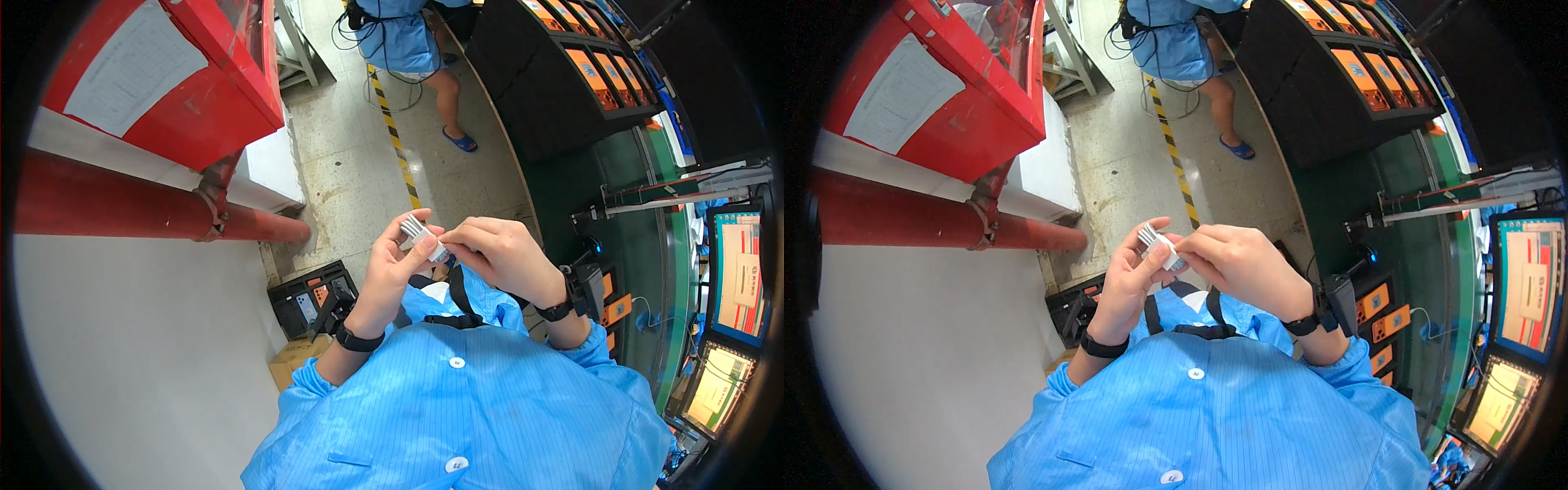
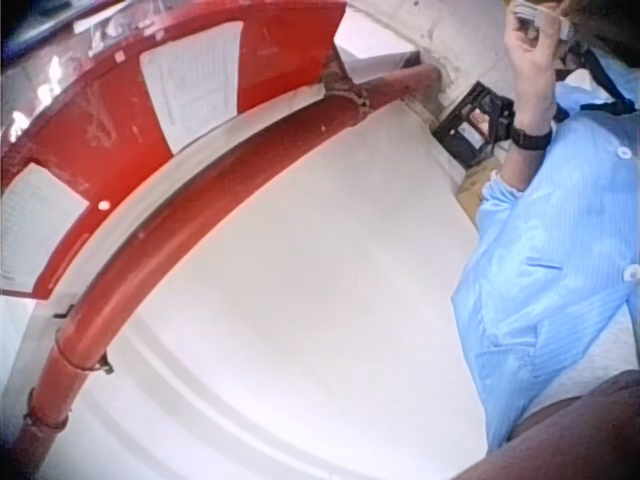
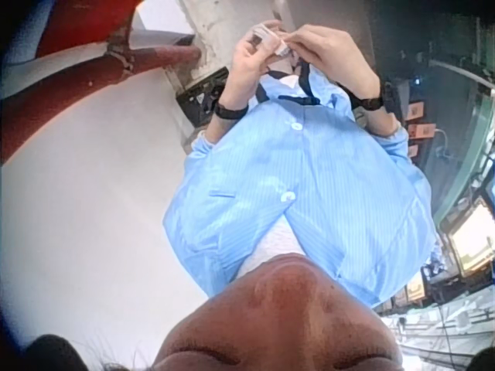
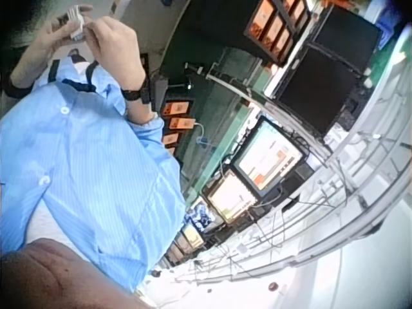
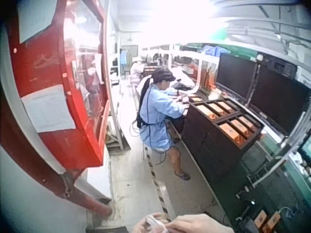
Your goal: The person performs multiple steps in a production workflow: scanning devices with a handheld scanner, connecting and disconnecting cables for testing, retrieving packaging materials from a locker, and applying adhesive tape to electronic components.
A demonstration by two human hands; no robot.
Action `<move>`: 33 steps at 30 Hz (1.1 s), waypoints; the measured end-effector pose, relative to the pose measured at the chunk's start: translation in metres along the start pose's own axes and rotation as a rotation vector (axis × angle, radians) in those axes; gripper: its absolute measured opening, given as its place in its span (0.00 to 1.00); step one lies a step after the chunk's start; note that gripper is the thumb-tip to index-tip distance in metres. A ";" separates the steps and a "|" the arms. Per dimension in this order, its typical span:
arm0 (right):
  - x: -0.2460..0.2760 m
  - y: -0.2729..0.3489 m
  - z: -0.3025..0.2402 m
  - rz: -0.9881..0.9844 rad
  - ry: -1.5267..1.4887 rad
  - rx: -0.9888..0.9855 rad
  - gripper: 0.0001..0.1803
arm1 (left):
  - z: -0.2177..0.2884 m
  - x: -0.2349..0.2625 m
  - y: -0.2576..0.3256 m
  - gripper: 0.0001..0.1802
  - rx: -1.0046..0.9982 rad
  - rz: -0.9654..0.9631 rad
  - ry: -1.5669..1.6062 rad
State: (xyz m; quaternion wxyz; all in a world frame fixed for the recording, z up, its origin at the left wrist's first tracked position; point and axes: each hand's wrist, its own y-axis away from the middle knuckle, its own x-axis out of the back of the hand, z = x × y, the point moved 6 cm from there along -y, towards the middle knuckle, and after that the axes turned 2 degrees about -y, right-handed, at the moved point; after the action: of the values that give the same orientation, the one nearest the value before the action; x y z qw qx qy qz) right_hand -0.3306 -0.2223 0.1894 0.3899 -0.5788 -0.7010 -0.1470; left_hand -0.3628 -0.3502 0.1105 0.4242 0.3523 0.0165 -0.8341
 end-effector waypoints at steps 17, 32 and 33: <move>0.019 -0.001 -0.012 0.151 0.144 -0.012 0.07 | -0.002 -0.009 0.009 0.29 -0.173 0.030 0.096; 0.010 -0.003 -0.004 0.205 -0.068 -0.060 0.08 | 0.003 0.003 0.001 0.29 -0.179 0.119 -0.046; 0.011 -0.004 -0.006 0.244 -0.084 -0.028 0.07 | 0.004 0.003 0.001 0.29 -0.177 0.119 -0.045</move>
State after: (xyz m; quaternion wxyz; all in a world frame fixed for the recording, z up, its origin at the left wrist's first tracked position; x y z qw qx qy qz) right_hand -0.3325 -0.2196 0.2024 0.3674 -0.6706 -0.6390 -0.0840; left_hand -0.3656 -0.3540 0.1123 0.5026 0.2948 0.0596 -0.8105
